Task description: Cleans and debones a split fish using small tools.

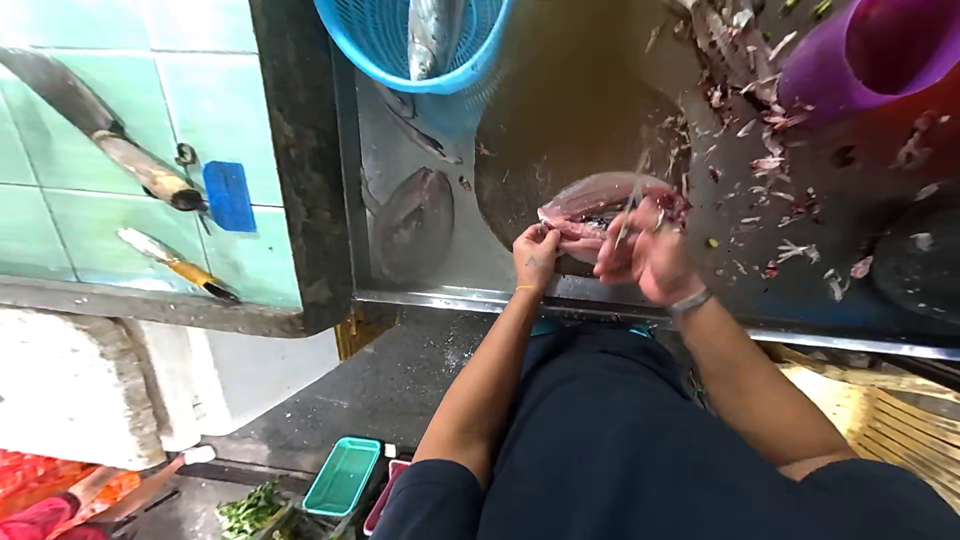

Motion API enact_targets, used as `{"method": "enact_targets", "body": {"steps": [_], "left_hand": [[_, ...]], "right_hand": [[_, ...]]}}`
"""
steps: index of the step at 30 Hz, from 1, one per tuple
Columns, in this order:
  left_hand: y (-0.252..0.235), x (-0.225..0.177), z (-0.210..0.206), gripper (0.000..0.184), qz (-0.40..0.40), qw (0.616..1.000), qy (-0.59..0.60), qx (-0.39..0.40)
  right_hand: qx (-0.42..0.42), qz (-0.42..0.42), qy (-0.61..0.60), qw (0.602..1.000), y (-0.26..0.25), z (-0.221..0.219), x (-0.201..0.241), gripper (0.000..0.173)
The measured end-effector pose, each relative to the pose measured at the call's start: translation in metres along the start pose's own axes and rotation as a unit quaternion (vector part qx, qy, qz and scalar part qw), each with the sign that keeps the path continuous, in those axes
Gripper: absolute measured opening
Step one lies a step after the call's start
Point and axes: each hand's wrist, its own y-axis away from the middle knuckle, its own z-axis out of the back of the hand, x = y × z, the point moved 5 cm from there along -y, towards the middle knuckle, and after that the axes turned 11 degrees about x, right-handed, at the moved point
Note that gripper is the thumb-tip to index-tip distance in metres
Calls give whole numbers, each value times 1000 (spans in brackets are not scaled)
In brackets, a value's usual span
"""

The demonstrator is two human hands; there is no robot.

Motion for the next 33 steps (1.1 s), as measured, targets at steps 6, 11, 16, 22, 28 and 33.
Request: {"method": "enact_targets", "body": {"steps": [6,11,16,22,28,33], "left_hand": [[-3,1,1,20,-50,997,-42,33],[-7,1,3,20,-33,995,-82,36],[-2,3,3,20,-23,998,-39,44],[-6,-1,4,22,-28,996,-63,58],[-9,2,6,22,-14,995,-84,45],[-2,4,-1,21,20,999,-1,37]], "right_hand": [[41,-147,-14,988,-32,-17,-63,52],[-14,38,381,924,-2,-12,-15,26],[51,-27,5,998,5,-6,-30,58],[-5,-107,-101,989,-32,-19,-61,47],[-29,136,309,941,12,-22,-7,27],[43,57,76,995,14,-3,-7,53]]}}
